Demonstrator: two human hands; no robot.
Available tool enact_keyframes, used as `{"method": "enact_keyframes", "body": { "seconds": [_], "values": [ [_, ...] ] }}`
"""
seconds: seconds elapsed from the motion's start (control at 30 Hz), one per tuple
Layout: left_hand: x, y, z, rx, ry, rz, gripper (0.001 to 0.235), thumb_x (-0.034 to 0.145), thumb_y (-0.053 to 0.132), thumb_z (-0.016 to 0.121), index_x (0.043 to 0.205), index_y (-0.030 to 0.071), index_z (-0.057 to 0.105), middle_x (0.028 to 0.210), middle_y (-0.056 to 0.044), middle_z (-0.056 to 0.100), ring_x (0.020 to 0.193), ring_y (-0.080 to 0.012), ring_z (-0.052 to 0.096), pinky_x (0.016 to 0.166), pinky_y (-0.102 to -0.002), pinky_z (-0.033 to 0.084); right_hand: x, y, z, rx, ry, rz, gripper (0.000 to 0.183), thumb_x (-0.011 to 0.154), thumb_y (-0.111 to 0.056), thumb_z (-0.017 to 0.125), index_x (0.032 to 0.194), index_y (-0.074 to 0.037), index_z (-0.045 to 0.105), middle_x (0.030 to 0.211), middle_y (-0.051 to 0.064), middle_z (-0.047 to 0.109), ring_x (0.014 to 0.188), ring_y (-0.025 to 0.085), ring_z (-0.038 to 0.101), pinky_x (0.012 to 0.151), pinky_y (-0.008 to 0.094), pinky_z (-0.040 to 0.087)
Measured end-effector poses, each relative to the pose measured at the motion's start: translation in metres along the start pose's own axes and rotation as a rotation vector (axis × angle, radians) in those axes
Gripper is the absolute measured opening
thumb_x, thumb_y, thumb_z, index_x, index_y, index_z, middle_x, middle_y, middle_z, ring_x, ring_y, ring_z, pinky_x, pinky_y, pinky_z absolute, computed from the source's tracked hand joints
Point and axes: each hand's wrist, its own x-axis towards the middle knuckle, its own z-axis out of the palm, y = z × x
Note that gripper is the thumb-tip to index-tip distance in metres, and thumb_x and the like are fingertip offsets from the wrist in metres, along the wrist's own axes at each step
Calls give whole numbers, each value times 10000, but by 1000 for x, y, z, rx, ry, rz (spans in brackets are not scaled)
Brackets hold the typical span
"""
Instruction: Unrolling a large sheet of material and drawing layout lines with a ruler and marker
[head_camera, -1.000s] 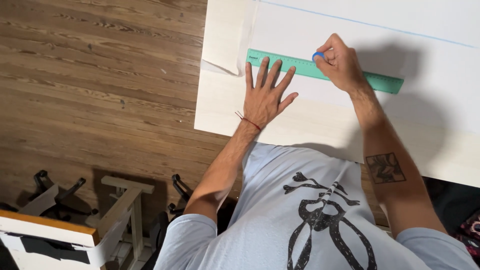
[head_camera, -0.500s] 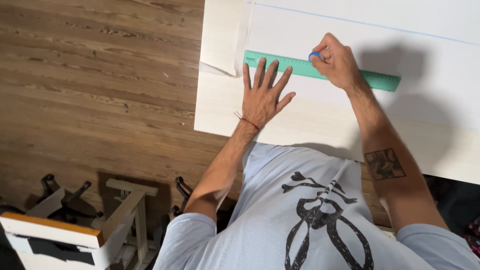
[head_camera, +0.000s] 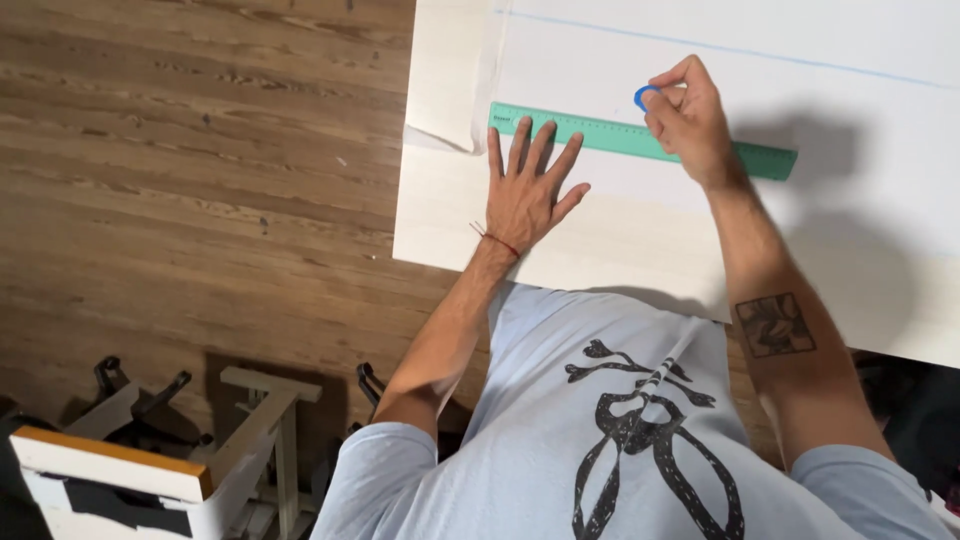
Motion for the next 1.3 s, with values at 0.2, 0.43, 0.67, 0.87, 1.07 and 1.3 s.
{"method": "enact_keyframes", "body": {
  "seconds": [0.2, 0.43, 0.67, 0.87, 1.07, 1.3],
  "values": [
    [-1, 0, 1, 1, 4, -3, 689, 1172, 744, 605, 1702, 303, 610, 1688, -144, 661, 1675, -447, 465, 1385, -801, 293, 1, 15, 4, -32, 78, -30, 167, 1240, -101, 630, 1245, -132, 466, 732, 16, 554, 644, 102, 414, 550, 287, 274],
    [-1, -1, 2, -3, 10, 10, 681, 1182, 733, 593, 1699, 290, 608, 1687, -153, 652, 1671, -451, 468, 1382, -809, 288, -4, 9, 8, -248, 83, -34, 161, 1241, -150, 676, 1251, -119, 518, 742, -7, 620, 692, 116, 535, 726, 319, 471],
    [-8, 2, 0, -12, -6, 12, 662, 1194, 709, 593, 1718, 304, 585, 1699, -149, 648, 1675, -455, 481, 1386, -814, 281, -7, 26, 7, -288, 74, -59, 174, 1231, -163, 711, 1241, -114, 544, 759, 37, 692, 640, 110, 545, 609, 302, 422],
    [-36, 13, 14, -32, 80, -51, 643, 1170, 751, 487, 1688, 395, 621, 1669, -102, 619, 1691, -418, 468, 1426, -796, 173, -25, 54, 1, -242, -24, -206, 214, 1226, -34, 707, 1396, -5, 580, 723, 58, 670, 666, 155, 690, 627, 274, 495],
    [-46, 15, 15, -50, 52, -65, 649, 1157, 768, 509, 1682, 406, 629, 1669, -93, 620, 1698, -411, 455, 1432, -800, 150, -31, 64, 3, -230, -26, -200, 216, 1223, -15, 695, 1401, 3, 575, 707, 60, 664, 642, 149, 679, 624, 272, 503],
    [-50, 17, 13, -53, 57, -71, 640, 1160, 763, 501, 1675, 408, 633, 1661, -86, 624, 1696, -404, 462, 1434, -795, 153, -35, 60, 7, -246, -28, -215, 206, 1223, -15, 693, 1394, 18, 584, 703, 67, 662, 639, 157, 677, 634, 281, 497]
  ]
}}
